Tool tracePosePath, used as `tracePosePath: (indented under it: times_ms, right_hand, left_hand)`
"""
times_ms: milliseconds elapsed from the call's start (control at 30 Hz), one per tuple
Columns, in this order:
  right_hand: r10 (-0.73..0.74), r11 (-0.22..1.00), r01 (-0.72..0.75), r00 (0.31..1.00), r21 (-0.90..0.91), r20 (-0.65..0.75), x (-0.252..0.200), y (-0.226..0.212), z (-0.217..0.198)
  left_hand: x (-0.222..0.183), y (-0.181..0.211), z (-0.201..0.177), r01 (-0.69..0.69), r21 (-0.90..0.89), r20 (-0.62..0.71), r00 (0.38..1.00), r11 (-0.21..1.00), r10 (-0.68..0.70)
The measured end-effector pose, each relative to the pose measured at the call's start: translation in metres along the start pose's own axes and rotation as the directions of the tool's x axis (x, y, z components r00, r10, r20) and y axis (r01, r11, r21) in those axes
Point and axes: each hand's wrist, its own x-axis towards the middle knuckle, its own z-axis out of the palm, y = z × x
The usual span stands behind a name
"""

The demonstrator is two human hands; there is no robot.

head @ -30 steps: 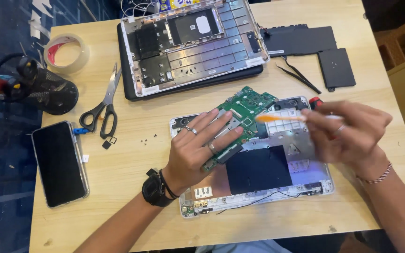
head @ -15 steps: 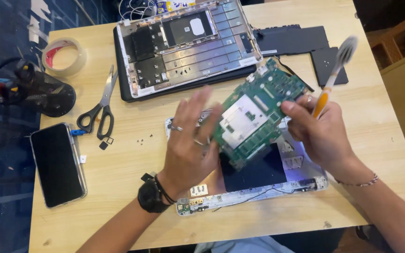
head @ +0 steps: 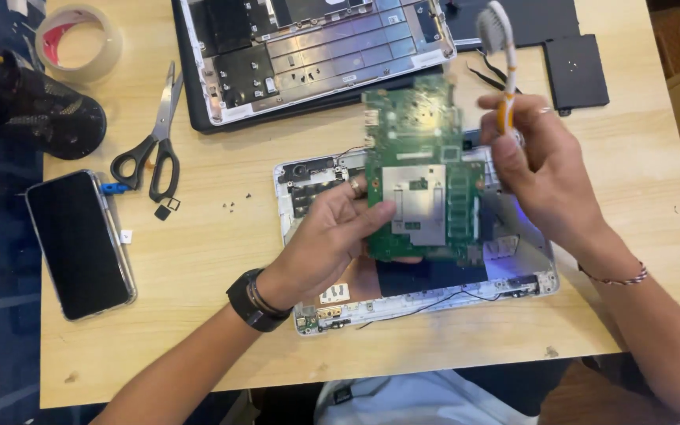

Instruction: The person is disassembling a laptop, removing the motherboard, and cleaning it with a toothbrush.

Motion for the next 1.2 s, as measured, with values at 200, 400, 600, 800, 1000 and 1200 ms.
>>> tracePosePath:
  times_ms: [200,400,600,800,1000,1200]
  right_hand:
    - [-0.476,0.875,0.478,0.879,-0.077,0.039,-0.004,0.029,-0.018]
    - [-0.7,0.431,0.746,0.631,-0.507,0.334,-0.013,0.02,-0.015]
    - [-0.753,0.271,0.723,0.571,-0.636,0.327,-0.004,0.047,-0.053]
    - [-0.793,0.169,0.766,0.48,-0.62,0.376,0.002,0.043,-0.054]
    - [-0.755,0.109,0.774,0.473,-0.624,0.454,-0.009,0.019,-0.023]
    - [-0.763,0.153,0.706,0.529,-0.692,0.371,-0.008,0.035,-0.047]
  left_hand:
    - [0.006,0.009,-0.003,-0.083,-0.178,-0.314,0.949,0.981,0.023]
    - [0.007,0.013,-0.008,-0.094,-0.227,-0.221,0.974,0.969,0.043]
    - [0.008,0.004,-0.015,-0.122,-0.231,-0.169,0.982,0.965,0.084]
    - [0.006,0.001,-0.017,-0.033,-0.269,-0.225,0.974,0.963,-0.029]
    - [0.01,-0.014,-0.024,-0.083,-0.096,-0.323,0.945,0.992,0.048]
    - [0.007,-0.014,-0.022,-0.038,-0.156,-0.357,0.934,0.987,-0.02]
